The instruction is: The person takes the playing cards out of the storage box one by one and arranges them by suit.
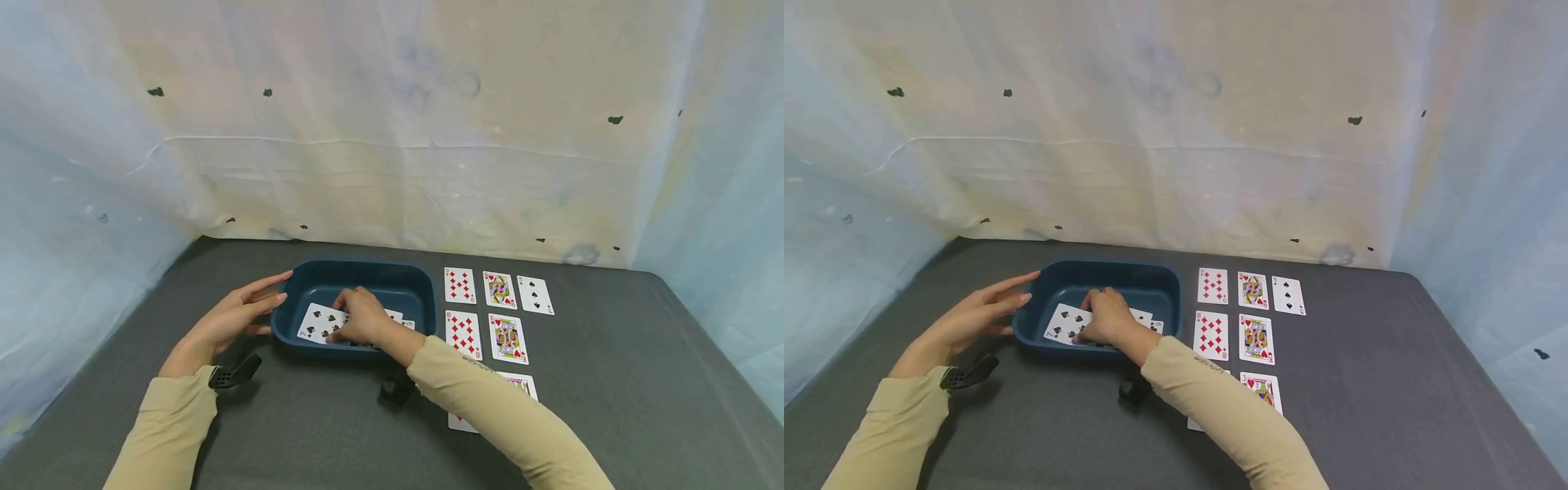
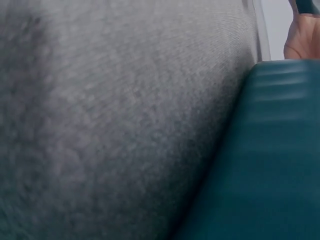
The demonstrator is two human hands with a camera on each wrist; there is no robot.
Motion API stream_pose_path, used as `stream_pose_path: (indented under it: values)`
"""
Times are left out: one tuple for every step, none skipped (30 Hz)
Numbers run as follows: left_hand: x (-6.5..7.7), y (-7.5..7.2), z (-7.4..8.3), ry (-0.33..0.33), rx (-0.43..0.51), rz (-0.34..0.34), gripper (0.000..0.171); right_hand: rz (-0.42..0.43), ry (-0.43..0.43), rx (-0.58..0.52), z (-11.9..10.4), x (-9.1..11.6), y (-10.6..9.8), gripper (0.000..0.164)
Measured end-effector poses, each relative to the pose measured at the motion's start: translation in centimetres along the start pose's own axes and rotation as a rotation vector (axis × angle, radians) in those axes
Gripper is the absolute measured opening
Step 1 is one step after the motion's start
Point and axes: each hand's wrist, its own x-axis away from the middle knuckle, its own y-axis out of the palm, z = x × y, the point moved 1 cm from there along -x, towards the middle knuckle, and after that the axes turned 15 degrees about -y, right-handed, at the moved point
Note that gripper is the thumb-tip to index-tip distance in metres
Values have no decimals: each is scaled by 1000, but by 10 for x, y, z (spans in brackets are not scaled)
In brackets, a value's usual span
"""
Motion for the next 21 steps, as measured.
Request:
stream_pose_path:
  values:
    - [0, -1, -1, -2, -1, 1, 69, 20, -5, -25, 0, 0, 0, 43]
    - [0, -1, -1, -5, -1, 0, 69, 42, -12, -53, -1, 0, 0, 39]
    - [1, -2, -1, -5, -4, -1, 69, 68, -19, -79, -2, 0, 0, 35]
    - [1, -2, -1, -4, -6, -2, 69, 97, -25, -112, -2, 0, -1, 31]
    - [1, -3, -1, -2, -7, -6, 69, 125, -28, -149, -3, 1, -1, 30]
    - [1, -3, -2, -1, -7, -8, 69, 149, -28, -183, -4, 1, -3, 30]
    - [1, -3, -1, -1, -8, -10, 69, 173, -24, -214, -5, 2, -4, 33]
    - [1, -3, -1, -2, -7, -12, 69, 194, -21, -244, -6, 3, -6, 37]
    - [1, -3, -1, -2, -7, -14, 70, 212, -20, -263, -6, 5, -8, 43]
    - [1, -2, 0, -4, -7, -14, 70, 225, -22, -280, -6, 6, -10, 48]
    - [1, -2, 0, -6, -7, -14, 71, 232, -28, -286, -5, 7, -13, 54]
    - [0, -2, 0, -8, -5, -14, 71, 238, -36, -286, -4, 9, -16, 57]
    - [0, -1, 0, -9, -3, -15, 71, 243, -43, -286, -3, 10, -19, 60]
    - [0, -1, 0, -8, -2, -16, 71, 246, -53, -286, -2, 12, -23, 62]
    - [0, -1, 1, -5, -3, -16, 72, 249, -59, -284, -1, 14, -26, 63]
    - [0, -1, 1, -3, -3, -16, 72, 252, -63, -292, 1, 16, -29, 64]
    - [0, -1, 1, -1, -4, -15, 72, 255, -64, -301, 2, 18, -32, 64]
    - [0, -1, 1, -1, -3, -15, 71, 258, -65, -311, 4, 21, -35, 64]
    - [0, -2, 1, 1, -5, -14, 71, 262, -63, -324, 6, 23, -37, 64]
    - [1, -2, 1, 2, -8, -12, 71, 267, -64, -342, 8, 25, -40, 64]
    - [1, -2, 1, 5, -9, -12, 71, 274, -67, -358, 10, 28, -42, 64]
